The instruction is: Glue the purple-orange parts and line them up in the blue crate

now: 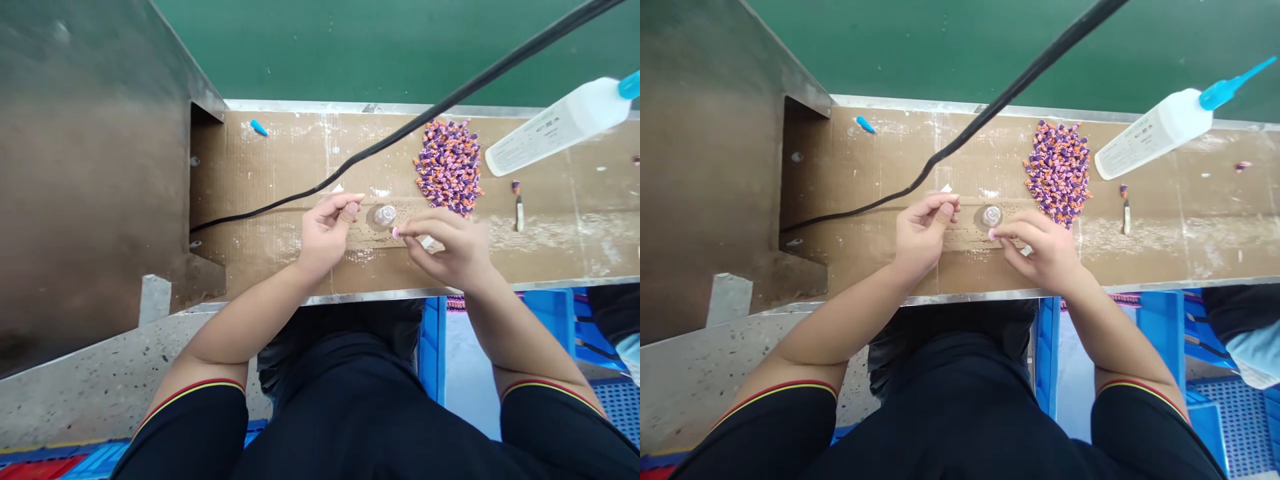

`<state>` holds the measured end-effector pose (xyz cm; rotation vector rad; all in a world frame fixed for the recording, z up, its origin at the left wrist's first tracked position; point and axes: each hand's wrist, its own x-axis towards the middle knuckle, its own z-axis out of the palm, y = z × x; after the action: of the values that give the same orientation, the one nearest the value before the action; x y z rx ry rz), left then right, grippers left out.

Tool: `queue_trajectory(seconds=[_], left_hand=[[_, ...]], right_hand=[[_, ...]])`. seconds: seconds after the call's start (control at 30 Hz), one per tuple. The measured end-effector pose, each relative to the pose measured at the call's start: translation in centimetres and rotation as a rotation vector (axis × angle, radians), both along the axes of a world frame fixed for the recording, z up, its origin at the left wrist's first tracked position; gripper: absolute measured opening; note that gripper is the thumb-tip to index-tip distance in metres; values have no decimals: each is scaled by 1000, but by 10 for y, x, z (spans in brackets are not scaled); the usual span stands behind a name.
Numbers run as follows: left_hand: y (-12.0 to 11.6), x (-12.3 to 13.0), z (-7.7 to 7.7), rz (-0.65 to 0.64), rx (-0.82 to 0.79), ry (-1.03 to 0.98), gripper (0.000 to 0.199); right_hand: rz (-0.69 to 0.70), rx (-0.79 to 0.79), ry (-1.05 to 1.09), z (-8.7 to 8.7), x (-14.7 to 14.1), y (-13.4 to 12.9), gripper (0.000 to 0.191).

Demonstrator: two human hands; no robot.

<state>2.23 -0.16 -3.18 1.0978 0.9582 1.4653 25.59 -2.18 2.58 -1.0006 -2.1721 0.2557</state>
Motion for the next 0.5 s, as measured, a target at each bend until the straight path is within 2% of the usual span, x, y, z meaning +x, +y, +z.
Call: queue_trajectory(seconds=[0.13, 0.23, 0.3, 0.37, 0.43, 0.47, 0.5], left_hand=[[2, 1, -1, -13, 25, 74, 39], [2, 4, 3, -5, 147, 194, 35], [-3, 1, 7, 20, 304, 321, 26], [-16, -12, 10, 62, 506, 462, 17], [-38, -36, 14, 143, 695, 592, 18], [-52, -52, 16, 212, 764, 638, 21], [-65, -70, 20, 254, 767, 686, 19]], right_hand=[[220, -187, -167, -20, 20, -33, 17], [258, -171, -322, -34, 20, -51, 20], [244, -177, -331, -38, 19, -58, 27], [197, -218, -255, -39, 20, -63, 39], [140, -243, -164, -40, 24, -67, 49], [116, -245, -132, -42, 25, -68, 49], [99, -243, -110, -44, 25, -69, 46]])
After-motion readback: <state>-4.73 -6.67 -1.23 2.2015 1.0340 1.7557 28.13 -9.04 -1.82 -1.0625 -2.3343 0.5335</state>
